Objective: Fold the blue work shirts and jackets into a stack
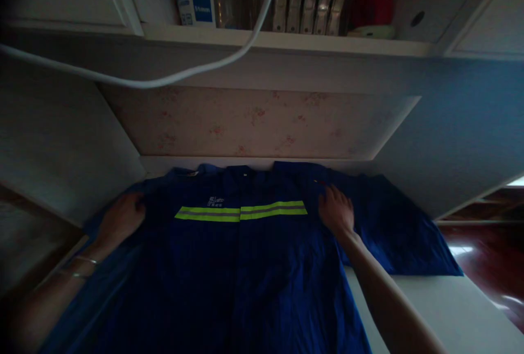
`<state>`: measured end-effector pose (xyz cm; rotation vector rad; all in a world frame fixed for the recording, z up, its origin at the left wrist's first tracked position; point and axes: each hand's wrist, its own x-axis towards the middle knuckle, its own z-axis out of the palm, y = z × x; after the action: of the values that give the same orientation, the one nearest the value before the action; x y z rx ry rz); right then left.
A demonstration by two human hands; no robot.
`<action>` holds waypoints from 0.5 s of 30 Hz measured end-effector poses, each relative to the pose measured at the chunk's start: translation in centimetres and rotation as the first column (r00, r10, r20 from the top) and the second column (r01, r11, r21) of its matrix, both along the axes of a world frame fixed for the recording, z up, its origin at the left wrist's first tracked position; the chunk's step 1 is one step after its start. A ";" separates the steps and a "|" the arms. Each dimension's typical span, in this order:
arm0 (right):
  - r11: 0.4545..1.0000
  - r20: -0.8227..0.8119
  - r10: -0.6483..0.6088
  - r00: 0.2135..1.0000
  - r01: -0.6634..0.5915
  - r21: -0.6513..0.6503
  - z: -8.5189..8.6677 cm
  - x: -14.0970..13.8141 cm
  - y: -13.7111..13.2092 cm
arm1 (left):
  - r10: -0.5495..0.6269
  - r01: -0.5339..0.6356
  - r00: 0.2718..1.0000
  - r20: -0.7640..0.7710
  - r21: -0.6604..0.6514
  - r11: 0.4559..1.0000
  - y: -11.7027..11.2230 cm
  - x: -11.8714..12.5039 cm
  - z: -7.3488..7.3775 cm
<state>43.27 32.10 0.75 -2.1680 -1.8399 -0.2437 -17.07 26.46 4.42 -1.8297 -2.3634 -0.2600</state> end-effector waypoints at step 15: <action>0.973 -0.060 0.031 0.998 -0.044 -0.227 -4.0 4.4 0.3 | 0.017 -0.005 0.998 0.052 -0.217 0.976 1.5 -4.2 -7.3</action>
<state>47.69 32.42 -3.28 -2.2584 -1.9594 0.0394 -21.28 27.92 -2.84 -1.9226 -2.5268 -0.0510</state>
